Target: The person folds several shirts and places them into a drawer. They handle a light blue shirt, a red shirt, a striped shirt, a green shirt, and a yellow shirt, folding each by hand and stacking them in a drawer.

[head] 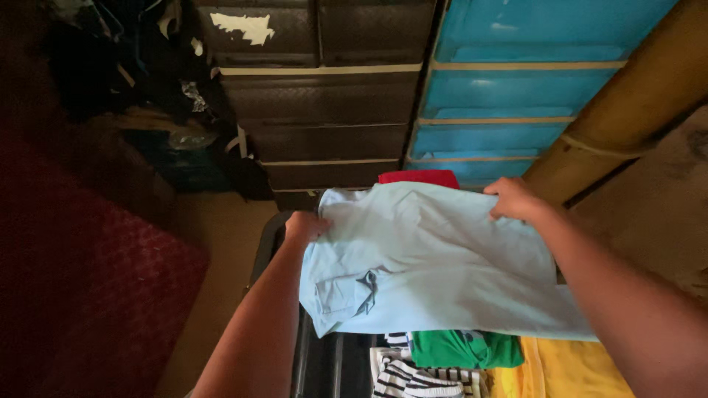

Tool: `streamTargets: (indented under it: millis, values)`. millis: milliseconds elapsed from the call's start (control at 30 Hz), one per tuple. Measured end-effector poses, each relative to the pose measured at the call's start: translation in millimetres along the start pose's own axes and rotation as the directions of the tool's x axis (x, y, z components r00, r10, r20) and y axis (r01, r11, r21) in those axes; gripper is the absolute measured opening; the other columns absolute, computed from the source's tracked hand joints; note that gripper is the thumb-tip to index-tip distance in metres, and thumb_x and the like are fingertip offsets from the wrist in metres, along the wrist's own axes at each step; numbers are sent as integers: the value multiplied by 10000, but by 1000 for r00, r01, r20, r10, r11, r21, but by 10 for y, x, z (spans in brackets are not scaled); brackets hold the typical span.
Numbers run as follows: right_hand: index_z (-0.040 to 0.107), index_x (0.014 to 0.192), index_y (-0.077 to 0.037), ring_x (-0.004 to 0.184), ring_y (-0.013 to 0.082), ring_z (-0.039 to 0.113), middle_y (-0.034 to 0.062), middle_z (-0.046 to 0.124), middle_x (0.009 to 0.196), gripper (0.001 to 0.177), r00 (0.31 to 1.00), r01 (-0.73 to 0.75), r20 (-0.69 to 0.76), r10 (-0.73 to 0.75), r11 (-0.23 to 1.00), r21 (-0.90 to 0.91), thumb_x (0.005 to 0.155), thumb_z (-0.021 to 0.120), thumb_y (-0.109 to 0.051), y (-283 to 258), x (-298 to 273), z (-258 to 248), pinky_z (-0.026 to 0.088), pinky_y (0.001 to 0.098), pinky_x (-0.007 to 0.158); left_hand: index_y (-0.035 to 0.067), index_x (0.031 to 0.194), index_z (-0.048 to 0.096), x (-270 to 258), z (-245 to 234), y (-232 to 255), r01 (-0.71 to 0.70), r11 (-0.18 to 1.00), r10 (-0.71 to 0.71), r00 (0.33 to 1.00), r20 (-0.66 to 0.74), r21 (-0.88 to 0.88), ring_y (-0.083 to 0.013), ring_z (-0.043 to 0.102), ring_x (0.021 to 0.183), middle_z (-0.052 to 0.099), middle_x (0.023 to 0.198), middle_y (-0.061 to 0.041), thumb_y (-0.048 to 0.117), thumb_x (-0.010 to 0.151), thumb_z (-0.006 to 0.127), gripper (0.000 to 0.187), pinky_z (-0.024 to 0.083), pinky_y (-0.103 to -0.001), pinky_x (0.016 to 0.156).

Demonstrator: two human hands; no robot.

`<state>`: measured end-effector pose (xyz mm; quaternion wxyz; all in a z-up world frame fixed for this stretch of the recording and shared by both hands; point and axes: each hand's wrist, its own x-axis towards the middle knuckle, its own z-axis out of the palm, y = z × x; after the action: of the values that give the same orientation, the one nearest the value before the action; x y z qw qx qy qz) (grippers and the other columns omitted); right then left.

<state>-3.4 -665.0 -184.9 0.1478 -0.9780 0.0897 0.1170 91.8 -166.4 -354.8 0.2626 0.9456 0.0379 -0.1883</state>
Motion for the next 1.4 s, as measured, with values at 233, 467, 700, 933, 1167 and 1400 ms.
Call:
streamTargets:
  millis: [233,467,700,933,1167,1400]
  values:
    - [803,1223,-148,1000,312,760,139,803,1110,535,997,33,-68,-37,998,-62,695,888,-130,140,-33,-124,596,427,906,-10,1002,797,280,171,-64,-53,993,16,948,-317,-109,-370,709,1051,747,1063,-252,402,857,680,452,573,-436,919]
    - [809,1086,-135,952,298,733,98,795,1039,353,988,-85,-139,59,977,-194,736,856,-137,284,-309,-305,580,439,855,-100,1247,632,93,-305,-53,30,398,-54,998,9,-917,-389,668,1092,664,1223,-281,423,1007,542,582,561,-520,908]
    - [791,1028,-90,868,295,740,137,788,944,292,942,-25,-324,94,977,212,750,839,-165,724,-459,-290,567,421,790,225,1352,585,-582,-572,123,165,412,142,960,243,-896,-260,702,1071,683,1239,-108,42,873,702,527,618,-399,872]
    - [793,953,-60,810,278,724,115,761,908,312,827,-56,-523,206,956,288,681,914,-153,628,-713,-333,551,396,736,43,1218,795,-770,-711,245,-190,318,225,967,-121,-929,-285,694,1028,737,1228,-197,125,980,720,262,596,-382,792]
    - [673,1015,-40,860,221,769,80,764,1005,205,934,85,-237,267,477,875,825,731,11,638,-1044,-462,583,309,758,208,1262,752,-1416,-1337,324,18,348,321,937,137,-937,-276,720,1096,727,1251,-106,9,797,714,507,580,-362,901]
    - [791,979,-42,858,214,716,96,797,964,214,964,-100,-136,228,788,607,803,746,73,888,-1602,94,559,337,790,21,1217,762,-2113,-845,-53,-275,466,544,839,27,-841,-240,720,1139,736,1309,-187,38,925,731,294,565,-354,1010]
